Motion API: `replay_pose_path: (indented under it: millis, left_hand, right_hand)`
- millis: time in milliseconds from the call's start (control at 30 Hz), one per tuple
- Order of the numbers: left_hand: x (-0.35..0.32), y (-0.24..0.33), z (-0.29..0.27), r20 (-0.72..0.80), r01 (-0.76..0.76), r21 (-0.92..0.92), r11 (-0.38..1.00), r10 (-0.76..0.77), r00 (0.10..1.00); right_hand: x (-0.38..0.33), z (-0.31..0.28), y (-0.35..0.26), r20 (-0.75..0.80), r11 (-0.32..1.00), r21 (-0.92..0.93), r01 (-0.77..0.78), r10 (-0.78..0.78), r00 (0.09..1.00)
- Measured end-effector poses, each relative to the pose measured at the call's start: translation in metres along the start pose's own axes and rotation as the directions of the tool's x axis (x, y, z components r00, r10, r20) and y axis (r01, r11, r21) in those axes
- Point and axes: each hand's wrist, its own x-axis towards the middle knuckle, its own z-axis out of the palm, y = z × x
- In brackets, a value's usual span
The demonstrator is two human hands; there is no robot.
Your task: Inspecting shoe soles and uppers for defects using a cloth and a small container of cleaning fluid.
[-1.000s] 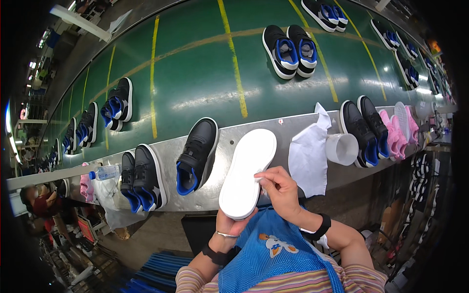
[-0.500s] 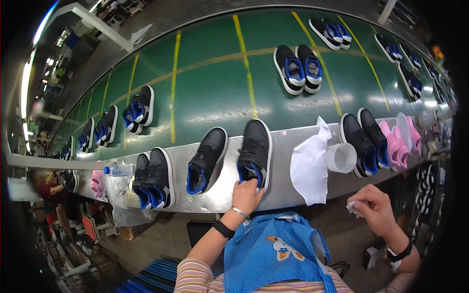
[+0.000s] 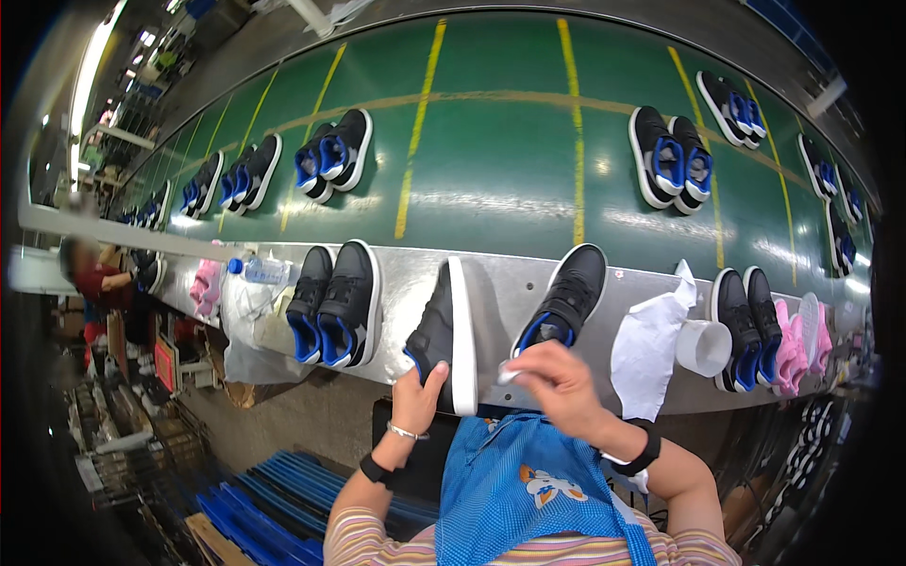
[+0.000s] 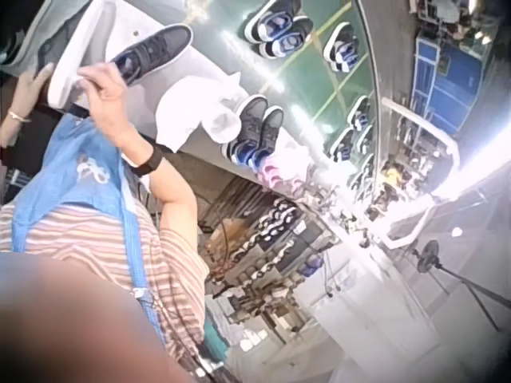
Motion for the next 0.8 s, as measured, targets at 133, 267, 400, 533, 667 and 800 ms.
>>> replay_pose_path:
  millis: [133, 267, 400, 533, 667, 800]
  left_hand:
    - [-0.022, -0.022, 0.001, 0.025, 0.342, -0.416, 0.843, -0.365, 0.931]
    - [-0.032, -0.046, 0.0, 0.067, 0.392, -0.584, 0.711, -0.439, 0.896]
    - [-0.033, -0.047, 0.002, 0.09, 0.369, -0.557, 0.744, -0.388, 0.917]
    - [-0.033, -0.062, -0.005, 0.136, 0.4, -0.667, 0.629, -0.425, 0.895]
    - [-0.033, -0.069, -0.001, 0.109, 0.363, -0.63, 0.687, -0.385, 0.917]
    - [-0.03, -0.08, -0.004, 0.107, 0.346, -0.724, 0.597, -0.398, 0.911]
  right_hand:
    - [0.008, 0.053, 0.026, 0.314, 0.997, -0.055, 0.052, -0.033, 0.949]
    - [0.034, 0.075, 0.034, 0.401, 0.98, -0.159, 0.121, -0.048, 0.915]
    - [0.076, 0.08, 0.061, 0.328, 0.913, -0.364, 0.186, -0.061, 0.943]
    - [0.105, 0.098, 0.067, 0.273, 0.897, -0.406, 0.173, -0.062, 0.96]
    - [0.148, 0.098, 0.092, 0.072, 0.883, -0.467, 0.047, -0.016, 0.997]
    - [0.162, 0.096, 0.109, 0.023, 0.826, -0.562, -0.029, 0.051, 0.998]
